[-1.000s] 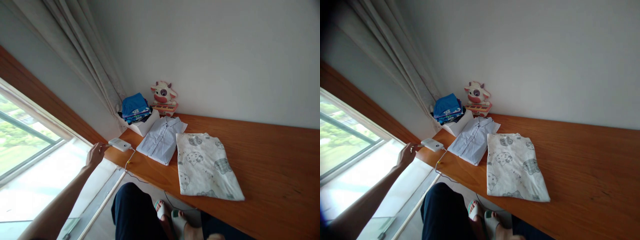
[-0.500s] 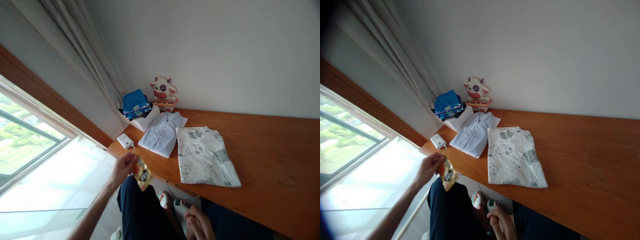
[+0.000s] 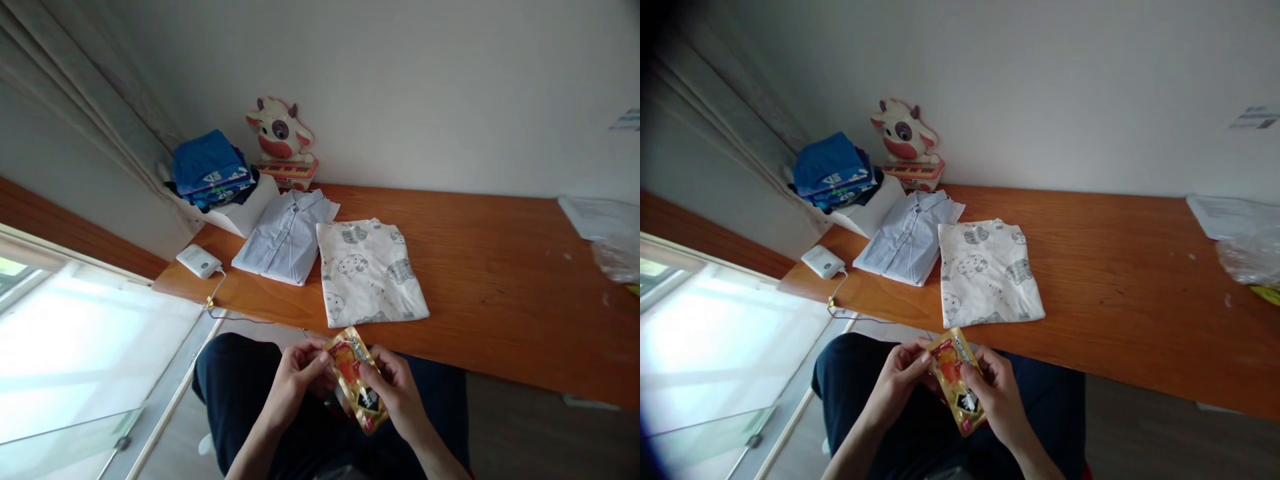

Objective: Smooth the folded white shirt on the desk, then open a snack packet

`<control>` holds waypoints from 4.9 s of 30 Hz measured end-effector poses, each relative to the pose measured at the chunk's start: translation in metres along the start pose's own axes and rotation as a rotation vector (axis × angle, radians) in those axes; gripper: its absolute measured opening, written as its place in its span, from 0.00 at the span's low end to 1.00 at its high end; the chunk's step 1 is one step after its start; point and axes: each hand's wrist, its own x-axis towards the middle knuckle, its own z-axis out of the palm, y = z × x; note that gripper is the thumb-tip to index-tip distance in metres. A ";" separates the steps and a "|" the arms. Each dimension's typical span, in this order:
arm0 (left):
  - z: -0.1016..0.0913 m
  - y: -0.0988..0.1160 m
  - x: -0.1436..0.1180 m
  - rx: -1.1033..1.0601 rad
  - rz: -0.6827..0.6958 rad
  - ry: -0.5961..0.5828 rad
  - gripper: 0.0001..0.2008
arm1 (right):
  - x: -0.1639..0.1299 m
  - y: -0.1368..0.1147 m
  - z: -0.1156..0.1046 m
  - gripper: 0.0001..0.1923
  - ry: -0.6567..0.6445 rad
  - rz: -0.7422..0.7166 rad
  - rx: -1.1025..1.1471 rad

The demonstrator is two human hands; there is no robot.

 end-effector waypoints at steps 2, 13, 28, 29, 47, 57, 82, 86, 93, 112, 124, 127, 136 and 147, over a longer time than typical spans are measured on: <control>0.003 -0.005 -0.006 -0.019 0.016 0.016 0.16 | -0.004 -0.001 0.001 0.23 0.002 0.011 0.034; 0.013 0.001 -0.006 0.167 0.043 0.105 0.18 | 0.007 -0.015 -0.004 0.18 -0.120 -0.062 -0.066; -0.015 -0.036 0.007 0.171 0.033 0.161 0.21 | 0.008 0.013 -0.017 0.21 -0.084 0.095 -0.018; -0.021 -0.043 0.009 0.241 0.045 0.175 0.21 | 0.008 0.015 -0.019 0.21 -0.070 0.094 -0.004; 0.001 -0.071 0.013 0.381 0.176 -0.003 0.19 | 0.017 0.047 -0.029 0.21 -0.030 0.002 -0.262; -0.004 -0.140 0.025 0.714 0.143 -0.036 0.14 | 0.009 0.135 -0.061 0.17 -0.025 -0.100 -0.597; -0.011 -0.164 0.020 0.495 0.097 0.222 0.29 | 0.020 0.113 -0.055 0.26 -0.074 0.008 -0.560; -0.006 -0.146 0.018 0.485 0.099 0.127 0.26 | 0.014 0.108 -0.059 0.21 -0.058 -0.033 -0.670; 0.001 -0.116 0.008 0.652 0.068 -0.006 0.24 | 0.007 0.069 -0.063 0.07 -0.262 -0.120 -0.727; 0.020 -0.059 -0.021 1.041 0.196 -0.133 0.15 | 0.028 0.005 -0.058 0.07 -0.702 -0.276 -1.029; 0.013 -0.065 -0.020 1.010 0.247 -0.138 0.17 | 0.034 0.026 -0.063 0.10 -0.725 -0.773 -1.158; 0.014 -0.068 -0.020 0.890 0.256 -0.137 0.18 | 0.033 0.026 -0.058 0.11 -0.717 -0.830 -1.135; 0.016 -0.092 -0.006 0.240 0.084 -0.111 0.19 | 0.037 0.026 -0.049 0.13 -0.673 -1.067 -1.182; 0.025 -0.056 -0.027 0.625 0.301 -0.113 0.17 | 0.034 -0.015 -0.049 0.05 -0.810 -0.258 -0.808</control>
